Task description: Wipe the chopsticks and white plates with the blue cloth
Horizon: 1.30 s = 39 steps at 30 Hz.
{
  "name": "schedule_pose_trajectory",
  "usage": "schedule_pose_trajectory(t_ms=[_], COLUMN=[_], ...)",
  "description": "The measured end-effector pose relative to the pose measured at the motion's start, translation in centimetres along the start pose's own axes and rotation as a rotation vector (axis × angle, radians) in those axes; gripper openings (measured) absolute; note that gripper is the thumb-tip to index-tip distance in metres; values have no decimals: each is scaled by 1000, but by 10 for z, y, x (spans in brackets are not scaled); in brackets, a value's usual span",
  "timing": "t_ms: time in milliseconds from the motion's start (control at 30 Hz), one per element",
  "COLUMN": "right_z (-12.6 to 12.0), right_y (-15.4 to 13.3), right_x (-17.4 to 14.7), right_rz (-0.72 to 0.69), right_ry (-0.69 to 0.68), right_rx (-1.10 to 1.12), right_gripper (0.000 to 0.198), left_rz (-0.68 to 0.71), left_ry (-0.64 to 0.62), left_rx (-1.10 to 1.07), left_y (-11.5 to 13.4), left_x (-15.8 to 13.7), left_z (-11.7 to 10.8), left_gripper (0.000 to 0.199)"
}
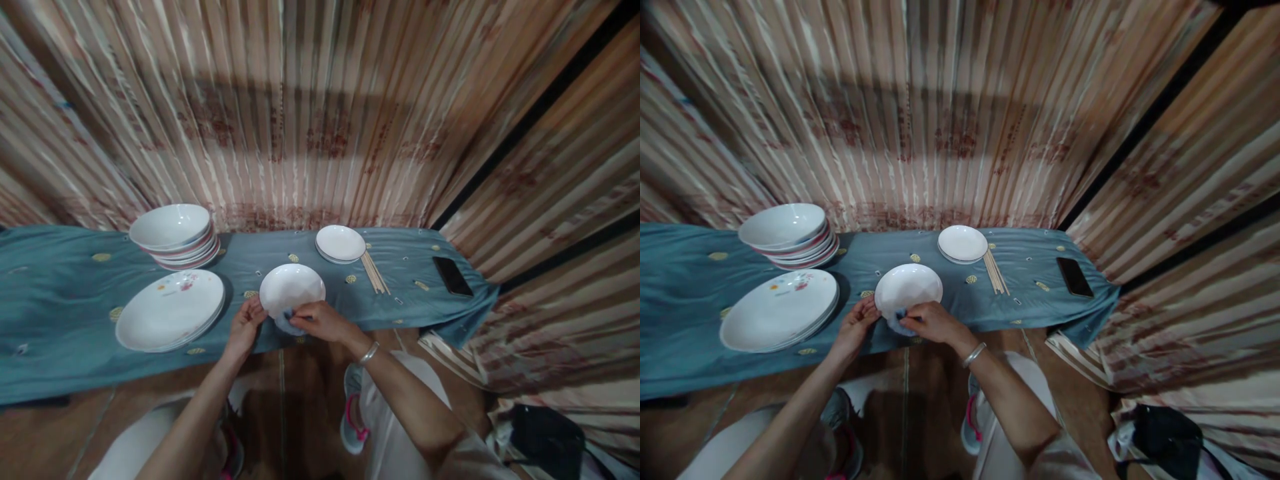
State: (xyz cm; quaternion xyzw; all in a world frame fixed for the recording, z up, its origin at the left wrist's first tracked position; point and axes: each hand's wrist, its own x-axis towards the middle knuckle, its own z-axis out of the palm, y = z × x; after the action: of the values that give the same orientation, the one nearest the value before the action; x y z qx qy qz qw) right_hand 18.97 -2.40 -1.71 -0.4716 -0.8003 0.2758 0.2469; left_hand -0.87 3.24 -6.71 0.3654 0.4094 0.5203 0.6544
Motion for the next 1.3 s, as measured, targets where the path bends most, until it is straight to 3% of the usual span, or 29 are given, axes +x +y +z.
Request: schedule_pose_trajectory(t_ms=[300,533,900,1100,1300], right_z=[-15,-11,9,19,27], right_y=[10,21,29,30,29], right_x=[-4,21,53,69,78], right_rz=[206,329,349,340,281], right_ry=[44,91,180,203,185], right_rx=[-565,-759,-692,-596,-460], right_gripper=[27,27,25,44,45], left_rz=[-13,-17,-20,-12,4], left_ry=[48,33,18,1,-3], left_rx=[20,56,30,14,-9], left_y=[-2,-1,0,-3,-7], left_x=[1,-1,-3,-3,-2], left_z=[-4,-3,3,3,2], left_gripper=[65,68,69,68,66])
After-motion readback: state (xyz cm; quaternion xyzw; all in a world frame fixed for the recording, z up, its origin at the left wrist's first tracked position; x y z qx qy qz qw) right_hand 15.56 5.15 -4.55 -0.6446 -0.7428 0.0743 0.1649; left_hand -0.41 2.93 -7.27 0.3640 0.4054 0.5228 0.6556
